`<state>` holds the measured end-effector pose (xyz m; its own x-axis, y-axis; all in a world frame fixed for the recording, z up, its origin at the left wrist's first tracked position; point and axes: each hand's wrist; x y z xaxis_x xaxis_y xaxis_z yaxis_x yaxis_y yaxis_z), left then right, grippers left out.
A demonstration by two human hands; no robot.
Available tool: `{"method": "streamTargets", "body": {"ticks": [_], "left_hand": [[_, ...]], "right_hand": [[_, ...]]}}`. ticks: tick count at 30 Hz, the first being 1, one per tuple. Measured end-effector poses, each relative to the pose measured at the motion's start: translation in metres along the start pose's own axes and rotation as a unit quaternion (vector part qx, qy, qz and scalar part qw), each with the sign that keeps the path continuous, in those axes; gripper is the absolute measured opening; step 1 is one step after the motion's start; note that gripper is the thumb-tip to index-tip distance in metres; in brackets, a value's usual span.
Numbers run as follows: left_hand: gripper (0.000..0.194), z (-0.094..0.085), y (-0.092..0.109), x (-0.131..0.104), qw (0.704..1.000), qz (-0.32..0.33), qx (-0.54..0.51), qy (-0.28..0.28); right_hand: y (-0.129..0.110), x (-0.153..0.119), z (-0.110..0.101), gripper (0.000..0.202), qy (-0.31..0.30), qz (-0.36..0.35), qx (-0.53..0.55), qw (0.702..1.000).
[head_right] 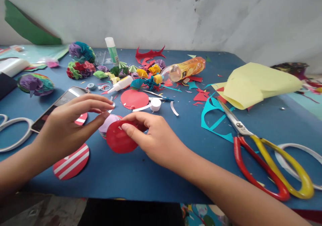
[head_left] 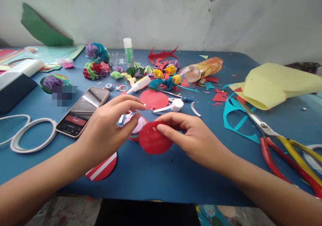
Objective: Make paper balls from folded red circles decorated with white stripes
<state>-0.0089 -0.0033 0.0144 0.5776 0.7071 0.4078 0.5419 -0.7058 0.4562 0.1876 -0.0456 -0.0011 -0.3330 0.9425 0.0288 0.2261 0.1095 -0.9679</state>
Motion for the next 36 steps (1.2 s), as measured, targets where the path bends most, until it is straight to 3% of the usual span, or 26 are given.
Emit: {"method": "streamTargets", "body": {"ticks": [4, 11, 14, 18, 24, 28, 32, 36], "left_hand": [[0.001, -0.0020, 0.0037, 0.0017, 1.000, -0.011, 0.009, 0.000], [0.010, -0.0015, 0.0066, -0.0034, 0.999, -0.016, 0.028, 0.027], [0.003, -0.0005, 0.0053, -0.0028, 0.998, 0.009, 0.046, 0.033], [0.012, -0.0008, 0.0022, -0.0013, 0.998, 0.040, 0.033, 0.027], [0.006, -0.0023, 0.0019, -0.0011, 0.999, 0.018, 0.037, 0.019], [0.006, -0.0032, 0.0047, -0.0011, 0.997, -0.012, 0.057, 0.043], [0.008, -0.0031, 0.0077, -0.0023, 0.996, 0.050, 0.054, 0.055], [0.009, -0.0001, 0.0089, -0.0048, 0.993, 0.106, 0.045, 0.027]], "right_hand": [[0.0025, 0.0024, 0.0000, 0.015, -0.006, 0.020, 0.050, 0.999], [0.0057, 0.0044, 0.0009, 0.010, 0.046, 0.024, 0.086, 0.995], [0.0069, 0.0038, 0.0015, 0.009, 0.052, 0.019, 0.093, 0.994], [0.0065, 0.0032, 0.0018, 0.009, 0.053, 0.022, 0.099, 0.993], [0.0042, 0.0032, 0.0014, 0.008, 0.069, 0.019, 0.104, 0.992], [0.0043, 0.0041, 0.0008, 0.008, 0.075, 0.022, 0.105, 0.991], [0.0039, 0.0046, 0.0016, 0.009, 0.085, 0.017, 0.103, 0.991], [0.0040, 0.0040, 0.0056, 0.011, 0.086, -0.006, 0.096, 0.992]]}}
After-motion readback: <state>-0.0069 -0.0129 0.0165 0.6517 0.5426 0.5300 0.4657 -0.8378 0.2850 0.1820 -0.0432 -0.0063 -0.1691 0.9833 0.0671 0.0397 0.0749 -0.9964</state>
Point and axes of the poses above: each hand's wrist, its own x-axis towards the middle knuckle, its own z-axis out of the palm, y = z × x, and after that the axes turned 4 degrees about -y, right-handed
